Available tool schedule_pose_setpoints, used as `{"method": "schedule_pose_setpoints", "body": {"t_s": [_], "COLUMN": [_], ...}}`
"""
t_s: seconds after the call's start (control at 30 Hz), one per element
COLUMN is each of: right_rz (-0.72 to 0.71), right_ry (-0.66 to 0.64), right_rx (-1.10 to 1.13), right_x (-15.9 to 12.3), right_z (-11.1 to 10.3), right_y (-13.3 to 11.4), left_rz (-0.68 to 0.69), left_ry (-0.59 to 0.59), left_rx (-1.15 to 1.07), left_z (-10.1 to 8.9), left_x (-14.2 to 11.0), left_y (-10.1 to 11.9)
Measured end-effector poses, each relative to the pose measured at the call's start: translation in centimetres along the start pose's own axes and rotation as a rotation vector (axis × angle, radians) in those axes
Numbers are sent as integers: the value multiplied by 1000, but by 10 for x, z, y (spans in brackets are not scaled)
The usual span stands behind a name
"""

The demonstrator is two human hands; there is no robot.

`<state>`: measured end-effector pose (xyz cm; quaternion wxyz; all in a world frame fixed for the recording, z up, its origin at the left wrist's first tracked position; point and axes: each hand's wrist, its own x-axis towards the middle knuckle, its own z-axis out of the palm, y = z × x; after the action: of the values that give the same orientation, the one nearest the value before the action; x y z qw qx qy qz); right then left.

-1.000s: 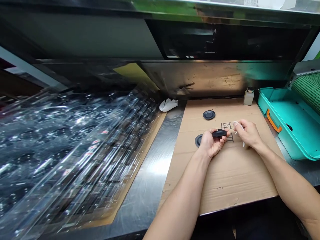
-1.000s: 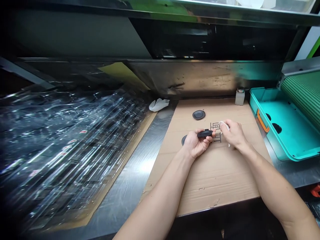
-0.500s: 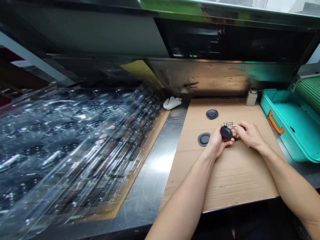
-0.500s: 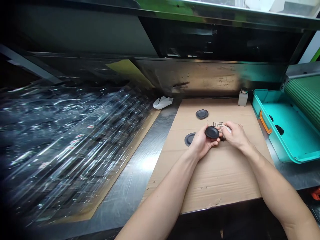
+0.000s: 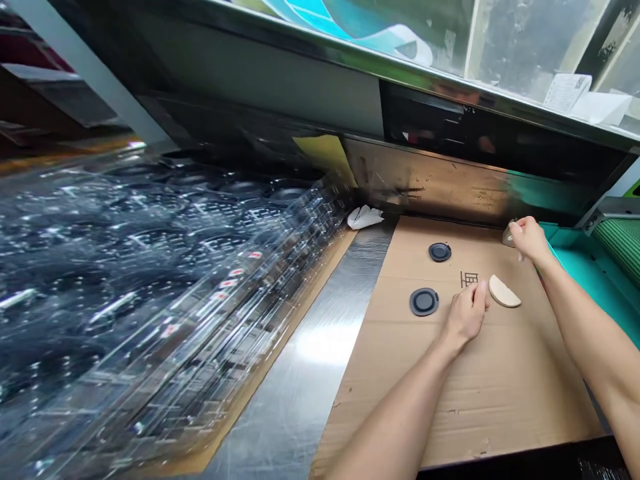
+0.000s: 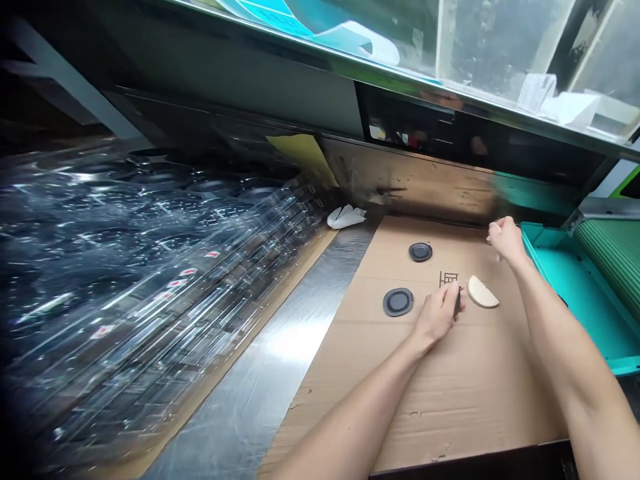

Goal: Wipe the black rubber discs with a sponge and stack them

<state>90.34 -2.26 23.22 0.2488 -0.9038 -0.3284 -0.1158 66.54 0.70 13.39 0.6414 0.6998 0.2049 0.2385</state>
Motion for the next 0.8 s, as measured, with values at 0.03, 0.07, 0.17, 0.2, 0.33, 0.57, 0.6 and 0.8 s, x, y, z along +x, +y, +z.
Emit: {"method": "schedule_pose_setpoints", "body": {"t_s": [0.03,0.07,0.17,0.2,0.33,0.57,0.6,0.8], "right_rz": [28,47,81,85,39,5,5,23], "right_ry": [18,25,0,-27,-163,-214,-214,-54], "right_rx": [-34,-52,-58,-72,-246,-349,-349,-129], "right_x": [12,22,48,55,76,89,90,55], "right_z": [-6,-11,-24,-26,-21,-16,-19,-50], "right_y": [6,11,24,27,33,30,28,5], "left_rz": [16,33,79,87,76,105,104,-129], "left_ry": [-7,-14,-25,-26,-24,-18,-18,-10], "left_rx": [24,47,116,136,169,161,138,-248], "left_z": [0,0,-1,-1,-1,0,0,-1], "left_x": [0,-1,-2,-2,-2,-1,-1,6], "left_y": [1,3,7,8,8,5,5,6]}}
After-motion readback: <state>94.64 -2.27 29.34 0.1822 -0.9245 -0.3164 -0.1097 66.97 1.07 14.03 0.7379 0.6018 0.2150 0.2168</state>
